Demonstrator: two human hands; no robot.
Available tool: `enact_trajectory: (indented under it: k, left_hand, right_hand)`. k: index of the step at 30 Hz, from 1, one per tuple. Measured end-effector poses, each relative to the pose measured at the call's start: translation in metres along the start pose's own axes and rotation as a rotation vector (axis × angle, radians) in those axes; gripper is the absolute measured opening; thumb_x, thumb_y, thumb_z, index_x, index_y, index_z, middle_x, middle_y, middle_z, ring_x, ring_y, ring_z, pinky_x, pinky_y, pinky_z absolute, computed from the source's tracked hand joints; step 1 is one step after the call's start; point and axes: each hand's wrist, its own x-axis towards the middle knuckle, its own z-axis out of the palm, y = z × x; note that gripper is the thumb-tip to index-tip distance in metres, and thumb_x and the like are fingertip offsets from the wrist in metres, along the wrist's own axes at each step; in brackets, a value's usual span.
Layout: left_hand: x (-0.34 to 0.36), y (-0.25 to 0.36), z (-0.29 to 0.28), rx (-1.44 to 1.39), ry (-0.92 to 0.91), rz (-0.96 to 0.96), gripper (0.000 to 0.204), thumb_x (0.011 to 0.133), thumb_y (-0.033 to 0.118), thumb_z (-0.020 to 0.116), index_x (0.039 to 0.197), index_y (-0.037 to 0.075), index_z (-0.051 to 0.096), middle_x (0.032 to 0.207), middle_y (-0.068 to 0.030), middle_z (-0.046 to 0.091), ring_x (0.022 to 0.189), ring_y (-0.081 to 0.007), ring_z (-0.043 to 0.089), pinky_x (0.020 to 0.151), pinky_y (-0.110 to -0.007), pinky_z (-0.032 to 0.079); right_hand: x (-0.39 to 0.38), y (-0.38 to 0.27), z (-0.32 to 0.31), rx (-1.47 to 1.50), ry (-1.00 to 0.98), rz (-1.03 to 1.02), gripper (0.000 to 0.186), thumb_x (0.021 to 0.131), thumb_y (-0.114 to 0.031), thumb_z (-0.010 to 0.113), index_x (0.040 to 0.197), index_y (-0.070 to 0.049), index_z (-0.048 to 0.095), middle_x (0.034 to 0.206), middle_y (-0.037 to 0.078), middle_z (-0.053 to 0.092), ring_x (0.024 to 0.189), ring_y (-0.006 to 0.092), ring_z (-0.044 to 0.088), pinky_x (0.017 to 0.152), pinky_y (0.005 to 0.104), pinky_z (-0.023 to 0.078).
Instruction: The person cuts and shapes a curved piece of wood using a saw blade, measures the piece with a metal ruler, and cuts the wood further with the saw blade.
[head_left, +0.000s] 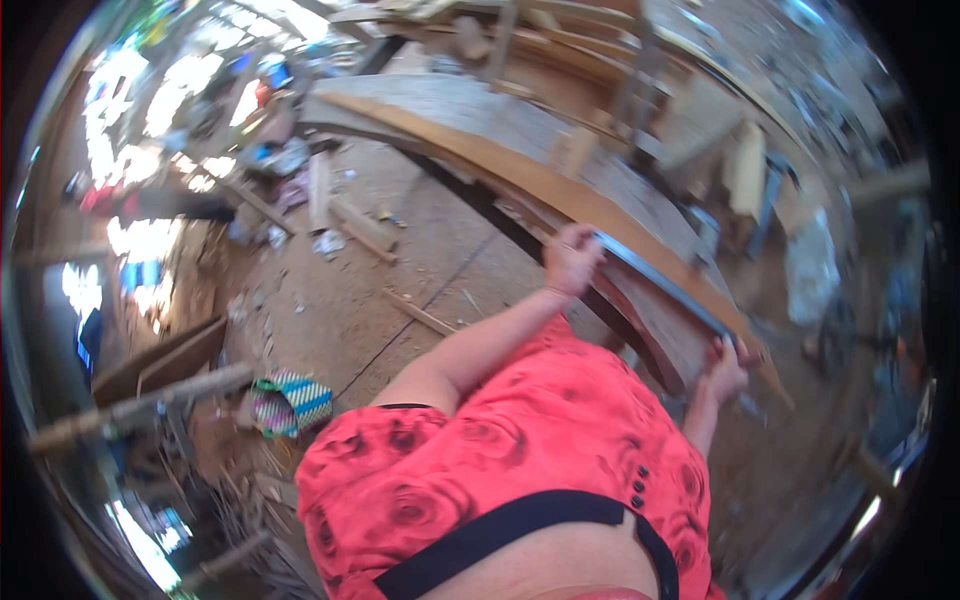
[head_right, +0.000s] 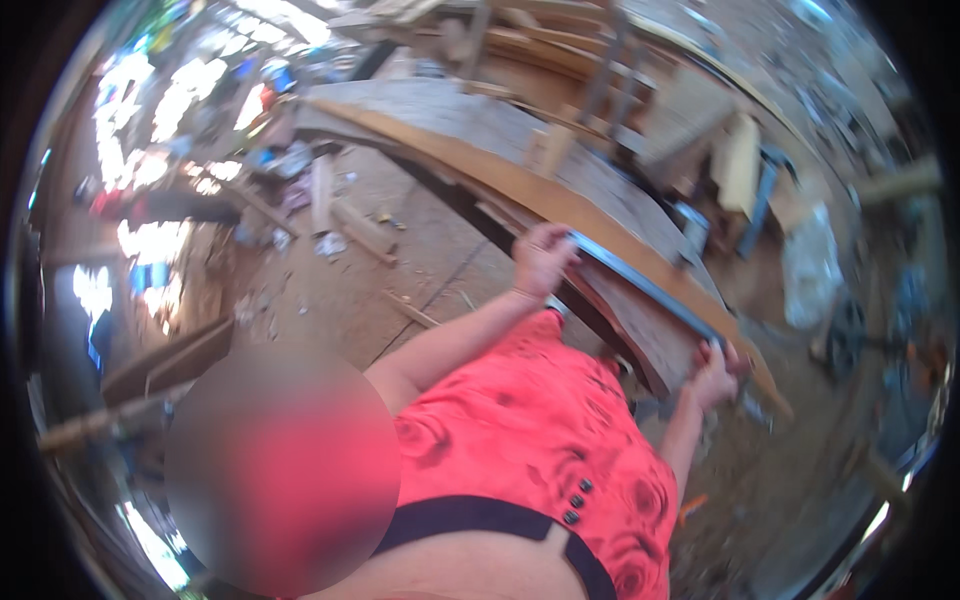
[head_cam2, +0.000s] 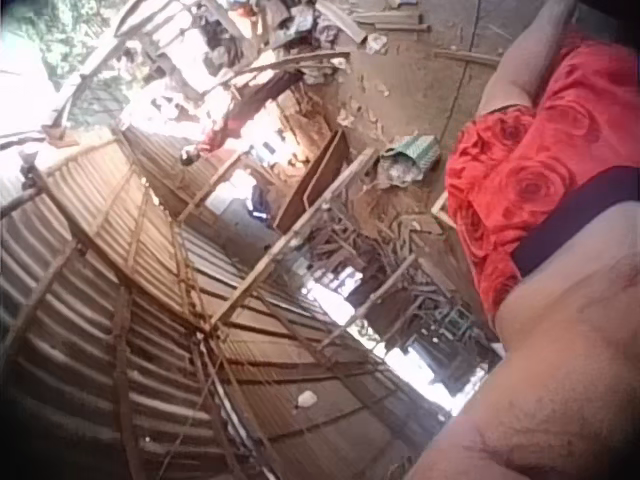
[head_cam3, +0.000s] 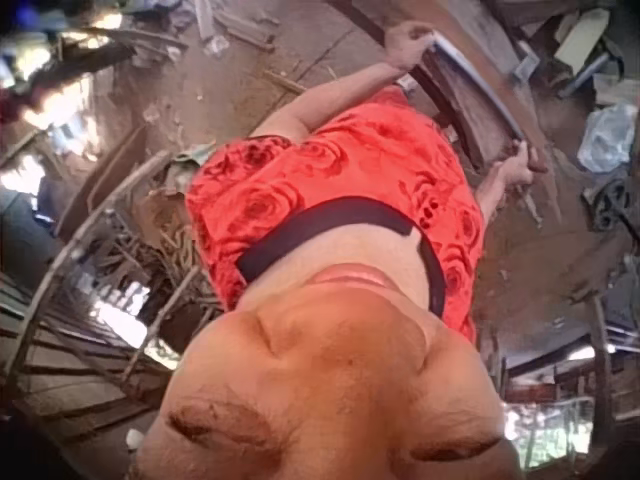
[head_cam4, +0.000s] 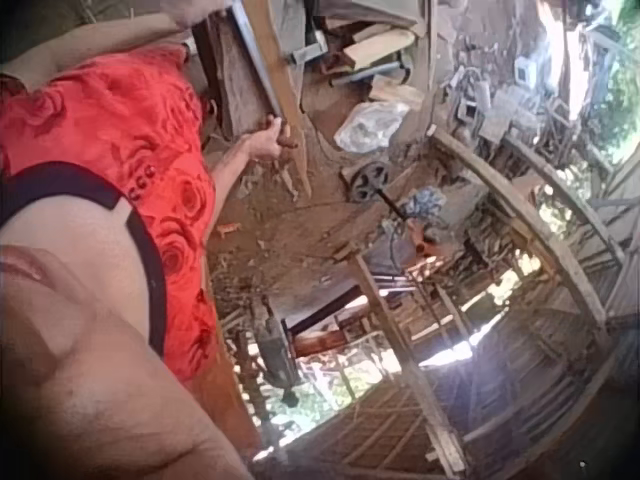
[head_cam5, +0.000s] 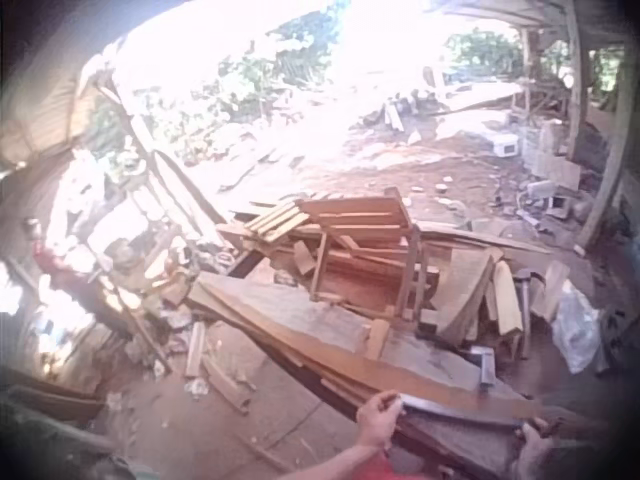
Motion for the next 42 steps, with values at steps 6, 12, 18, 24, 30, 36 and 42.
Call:
enact_trajectory:
  k: [6, 12, 18, 24, 30, 36, 42]
  left_hand:
    - [-0.005, -0.012, -0.006, -0.074, 0.054, 0.031, 0.018, 0.082, 0.002, 0.06, 0.1, -0.003, 0.059, 0.078, -0.0048, 0.063, 0.061, -0.0095, 0.06, 0.056, -0.022, 0.05]
    - [-0.003, 0.006, -0.003, 0.011, 0.072, 0.091, 0.016, 0.082, 0.003, 0.061, 0.097, -0.003, 0.06, 0.074, -0.0049, 0.063, 0.058, -0.0089, 0.059, 0.054, -0.023, 0.049]
    - [-0.002, 0.005, -0.005, -0.012, 0.031, 0.022, 0.014, 0.082, 0.003, 0.059, 0.095, -0.003, 0.059, 0.07, -0.0028, 0.06, 0.057, -0.0079, 0.057, 0.053, -0.023, 0.048]
    - [-0.002, 0.01, -0.007, 0.03, 0.016, 0.017, 0.014, 0.081, 0.003, 0.06, 0.094, -0.003, 0.059, 0.07, -0.0031, 0.06, 0.057, -0.0082, 0.058, 0.053, -0.023, 0.048]
    - [0.002, 0.005, -0.007, 0.037, 0.006, 0.005, 0.014, 0.081, 0.003, 0.06, 0.092, -0.003, 0.059, 0.071, -0.0038, 0.06, 0.057, -0.0087, 0.058, 0.052, -0.023, 0.049]
    - [0.005, 0.007, -0.009, 0.034, -0.013, -0.003, 0.014, 0.08, 0.004, 0.06, 0.092, -0.003, 0.058, 0.071, -0.0047, 0.06, 0.055, -0.0098, 0.058, 0.052, -0.024, 0.049]
    - [0.007, 0.01, -0.011, 0.054, -0.049, -0.024, 0.015, 0.08, 0.004, 0.059, 0.093, -0.002, 0.057, 0.072, -0.0059, 0.061, 0.055, -0.0113, 0.06, 0.05, -0.025, 0.048]
  right_hand:
    - [0.008, 0.012, -0.015, -0.217, -0.11, -0.239, 0.022, 0.082, -0.007, 0.065, 0.1, 0.001, 0.057, 0.077, 0.003, 0.058, 0.059, 0.0084, 0.055, 0.047, 0.0206, 0.043]
    - [0.006, 0.004, -0.008, -0.263, -0.118, -0.379, 0.019, 0.083, -0.007, 0.064, 0.098, 0.001, 0.057, 0.072, 0.002, 0.056, 0.057, 0.007, 0.052, 0.045, 0.0196, 0.041]
    - [0.005, 0.005, -0.009, -0.293, -0.157, -0.35, 0.016, 0.083, -0.007, 0.064, 0.095, 0.0, 0.057, 0.07, 0.002, 0.055, 0.053, 0.0063, 0.05, 0.043, 0.0189, 0.038]
    - [0.007, 0.008, -0.009, -0.276, -0.154, -0.367, 0.016, 0.083, -0.007, 0.064, 0.095, 0.0, 0.056, 0.069, 0.002, 0.054, 0.051, 0.0063, 0.049, 0.042, 0.0189, 0.037]
    - [0.004, 0.005, -0.006, -0.243, -0.147, -0.355, 0.015, 0.083, -0.006, 0.062, 0.094, -0.001, 0.055, 0.067, 0.001, 0.051, 0.05, 0.0059, 0.047, 0.041, 0.0187, 0.036]
    - [0.004, 0.004, -0.005, -0.275, -0.128, -0.357, 0.015, 0.082, -0.006, 0.062, 0.094, -0.001, 0.055, 0.067, 0.0, 0.051, 0.051, 0.0059, 0.047, 0.041, 0.0196, 0.035]
    - [0.009, 0.01, -0.004, -0.243, -0.076, -0.339, 0.017, 0.081, -0.005, 0.063, 0.096, -0.002, 0.057, 0.07, -0.001, 0.052, 0.051, 0.0054, 0.046, 0.041, 0.0191, 0.035]
